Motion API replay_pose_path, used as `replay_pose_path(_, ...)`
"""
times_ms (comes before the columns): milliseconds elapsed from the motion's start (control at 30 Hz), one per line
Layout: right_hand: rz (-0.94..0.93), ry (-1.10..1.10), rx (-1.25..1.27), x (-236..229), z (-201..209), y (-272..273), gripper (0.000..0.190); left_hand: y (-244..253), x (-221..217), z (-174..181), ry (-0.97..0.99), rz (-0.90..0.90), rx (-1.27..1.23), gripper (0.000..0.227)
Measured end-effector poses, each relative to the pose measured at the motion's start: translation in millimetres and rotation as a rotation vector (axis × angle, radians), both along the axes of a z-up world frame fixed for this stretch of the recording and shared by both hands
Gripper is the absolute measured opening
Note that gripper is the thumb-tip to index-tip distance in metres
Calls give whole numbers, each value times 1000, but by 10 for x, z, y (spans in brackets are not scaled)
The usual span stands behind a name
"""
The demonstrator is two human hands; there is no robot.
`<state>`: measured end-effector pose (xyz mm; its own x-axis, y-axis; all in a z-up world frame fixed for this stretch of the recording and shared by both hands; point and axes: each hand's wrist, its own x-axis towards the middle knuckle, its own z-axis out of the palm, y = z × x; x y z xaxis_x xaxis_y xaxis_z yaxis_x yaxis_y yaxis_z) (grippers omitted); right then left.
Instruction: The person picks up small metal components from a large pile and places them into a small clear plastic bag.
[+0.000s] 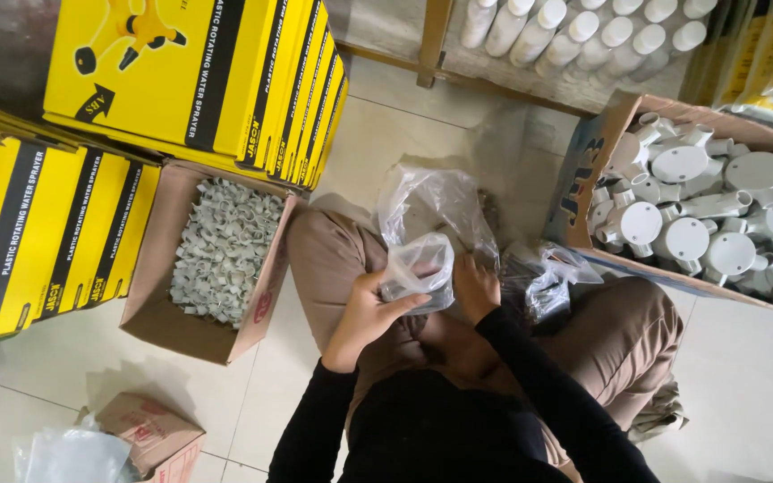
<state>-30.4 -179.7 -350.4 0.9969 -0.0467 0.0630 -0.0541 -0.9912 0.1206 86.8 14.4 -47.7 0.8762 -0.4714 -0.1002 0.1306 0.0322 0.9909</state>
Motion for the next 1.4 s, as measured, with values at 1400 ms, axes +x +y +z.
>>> replay_pose_path(1400, -120, 21, 704, 395, 639, -89, 12, 330, -314, -184, 23, 83, 53, 21)
